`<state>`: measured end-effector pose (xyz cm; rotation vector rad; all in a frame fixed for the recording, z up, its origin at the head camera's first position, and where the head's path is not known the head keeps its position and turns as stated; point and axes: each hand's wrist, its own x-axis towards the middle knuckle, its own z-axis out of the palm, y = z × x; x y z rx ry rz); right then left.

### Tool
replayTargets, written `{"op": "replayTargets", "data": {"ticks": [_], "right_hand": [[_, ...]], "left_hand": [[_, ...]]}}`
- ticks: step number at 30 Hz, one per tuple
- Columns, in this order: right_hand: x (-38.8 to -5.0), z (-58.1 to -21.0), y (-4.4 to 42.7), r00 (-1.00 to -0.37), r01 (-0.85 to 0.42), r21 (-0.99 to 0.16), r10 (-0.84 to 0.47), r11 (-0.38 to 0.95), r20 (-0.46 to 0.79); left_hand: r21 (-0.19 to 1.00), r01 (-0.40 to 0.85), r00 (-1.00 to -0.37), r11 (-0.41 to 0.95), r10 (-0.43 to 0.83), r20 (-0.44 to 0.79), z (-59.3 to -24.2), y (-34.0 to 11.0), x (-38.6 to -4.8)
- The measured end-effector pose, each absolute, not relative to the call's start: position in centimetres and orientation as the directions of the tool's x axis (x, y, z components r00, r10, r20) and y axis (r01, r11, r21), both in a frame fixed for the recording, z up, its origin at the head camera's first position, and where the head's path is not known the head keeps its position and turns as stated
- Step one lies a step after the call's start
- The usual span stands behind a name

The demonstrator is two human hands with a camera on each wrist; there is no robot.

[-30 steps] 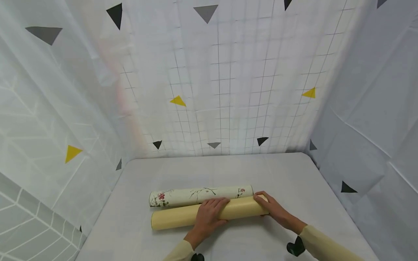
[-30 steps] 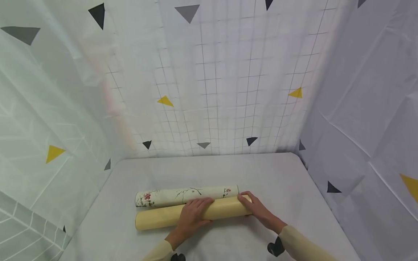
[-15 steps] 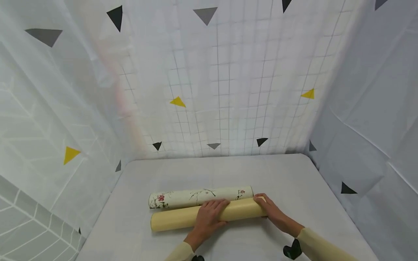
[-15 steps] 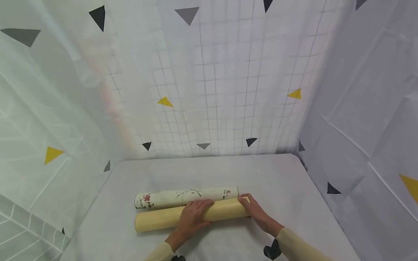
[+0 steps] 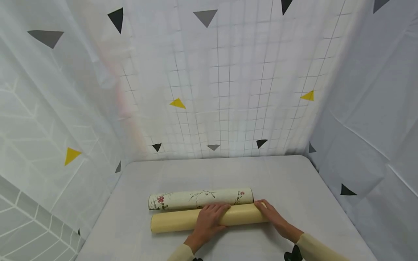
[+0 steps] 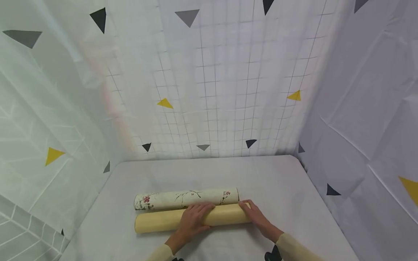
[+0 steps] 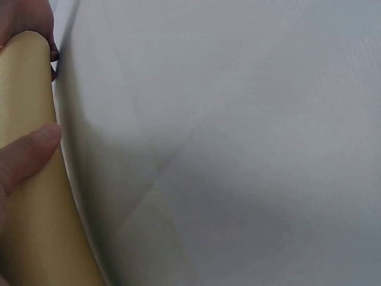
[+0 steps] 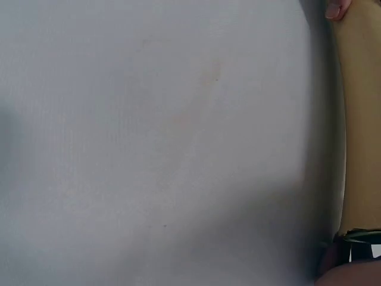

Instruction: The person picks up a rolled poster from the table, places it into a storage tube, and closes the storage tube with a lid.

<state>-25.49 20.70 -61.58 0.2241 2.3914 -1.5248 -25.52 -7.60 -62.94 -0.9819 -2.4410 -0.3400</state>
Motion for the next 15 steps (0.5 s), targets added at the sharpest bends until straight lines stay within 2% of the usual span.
{"op": "replayTargets", "data": {"ticks": [15], "right_hand": [[-25.53, -62.27, 20.53, -0.953, 0.283, -0.806, 0.058, 0.520, -0.297]], "left_hand": [[0.049, 0.696, -0.640, 0.717, 0.588, 0.495, -63.24, -7.42, -25.65]]}}
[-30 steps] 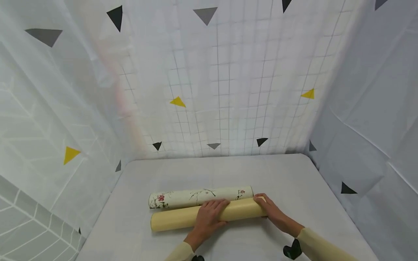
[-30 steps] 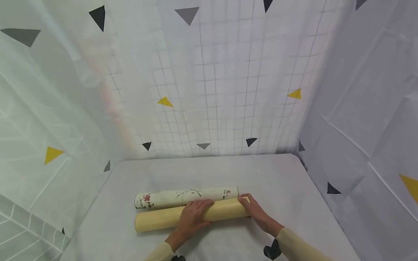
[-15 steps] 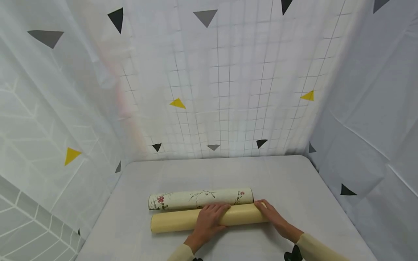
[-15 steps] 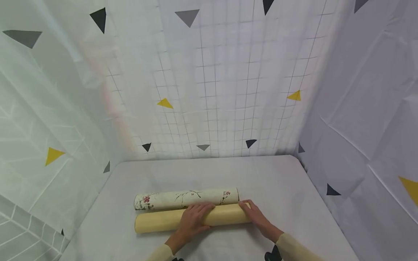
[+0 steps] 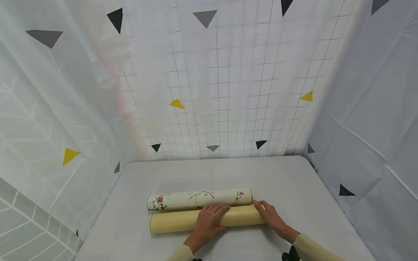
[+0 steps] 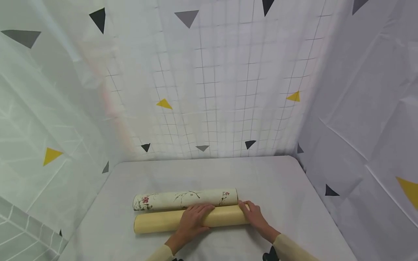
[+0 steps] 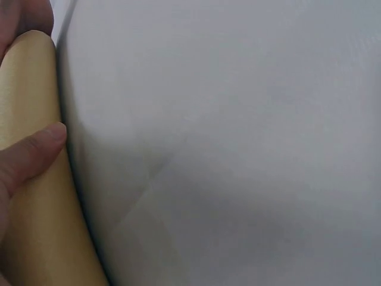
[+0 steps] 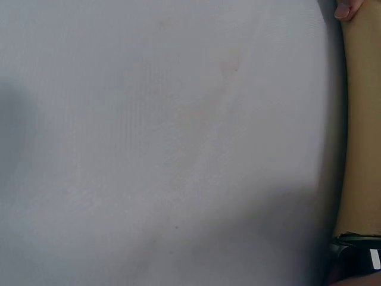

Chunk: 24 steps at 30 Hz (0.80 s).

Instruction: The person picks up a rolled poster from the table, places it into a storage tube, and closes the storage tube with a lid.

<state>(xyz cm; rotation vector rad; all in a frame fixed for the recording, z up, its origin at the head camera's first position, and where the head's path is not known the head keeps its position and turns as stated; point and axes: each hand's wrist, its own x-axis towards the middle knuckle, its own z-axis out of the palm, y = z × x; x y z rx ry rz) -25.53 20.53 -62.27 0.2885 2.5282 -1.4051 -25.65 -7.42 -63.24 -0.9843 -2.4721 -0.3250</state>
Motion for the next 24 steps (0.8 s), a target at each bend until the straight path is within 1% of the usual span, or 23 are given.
{"op": "replayTargets", "data": {"ticks": [5, 13, 20, 24], "right_hand": [[-25.4, -61.8, 20.8, -0.967, 0.240, -0.809, 0.055, 0.537, -0.250], [-26.6, -60.2, 22.1, -0.990, 0.138, -0.786, 0.088, 0.602, -0.107], [-27.8, -58.7, 22.8, -0.996, -0.050, -0.734, 0.021, 0.677, 0.088], [-28.2, -58.0, 22.8, -0.994, -0.085, -0.728, -0.008, 0.681, 0.108]], "left_hand": [[0.058, 0.692, -0.650, 0.719, 0.587, 0.482, -63.2, -7.5, -25.5], [0.089, 0.701, -0.654, 0.708, 0.589, 0.475, -62.4, -7.7, -25.4], [0.117, 0.706, -0.662, 0.699, 0.592, 0.460, -61.8, -7.9, -25.3], [0.118, 0.715, -0.653, 0.690, 0.597, 0.466, -61.7, -7.9, -25.2]]}}
